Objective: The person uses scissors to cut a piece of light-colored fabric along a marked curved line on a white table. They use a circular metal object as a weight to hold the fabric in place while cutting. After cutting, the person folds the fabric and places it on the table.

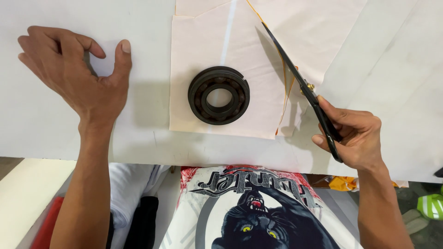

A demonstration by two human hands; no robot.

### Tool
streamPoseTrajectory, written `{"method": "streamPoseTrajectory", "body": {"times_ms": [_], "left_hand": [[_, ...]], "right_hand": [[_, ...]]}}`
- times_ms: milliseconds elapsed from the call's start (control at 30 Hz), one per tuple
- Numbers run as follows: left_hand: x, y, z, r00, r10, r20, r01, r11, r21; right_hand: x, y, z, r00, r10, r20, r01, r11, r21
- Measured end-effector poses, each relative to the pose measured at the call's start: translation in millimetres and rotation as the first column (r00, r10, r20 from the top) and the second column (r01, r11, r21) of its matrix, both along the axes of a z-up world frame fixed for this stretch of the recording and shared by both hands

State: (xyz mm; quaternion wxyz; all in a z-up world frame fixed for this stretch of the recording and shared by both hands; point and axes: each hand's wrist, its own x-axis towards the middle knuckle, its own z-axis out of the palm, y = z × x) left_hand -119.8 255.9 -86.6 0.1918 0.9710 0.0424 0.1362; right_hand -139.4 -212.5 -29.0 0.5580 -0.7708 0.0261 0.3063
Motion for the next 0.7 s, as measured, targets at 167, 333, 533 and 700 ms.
{"method": "streamPoseTrajectory", "body": {"times_ms": [167, 333, 533, 700], "left_hand": [[-0.4, 0.8, -0.8, 1.000, -0.006, -0.004, 0.006, 1.000, 0.005], [-0.7, 1.8, -0.5, 1.000, -0.003, -0.019, 0.003, 1.000, 0.007], [-0.6, 2.9, -0.3, 1.000, -0.009, -0.022, 0.010, 1.000, 0.009], [-0.8, 2.6, -0.5, 1.000, -0.012, -0.025, 0.012, 1.000, 0.006]], "right_hand": [[5.6, -1.0, -2.9, 0.999, 0.040, 0.021, -0.039, 0.998, -0.040], [11.8, 3.3, 3.1, 0.993, 0.112, 0.038, -0.107, 0.988, -0.108], [14.5, -0.7, 2.5, 0.996, 0.083, 0.011, -0.081, 0.991, -0.103], [25.5, 3.7, 1.5, 0.991, 0.118, 0.068, -0.111, 0.989, -0.097]]}}
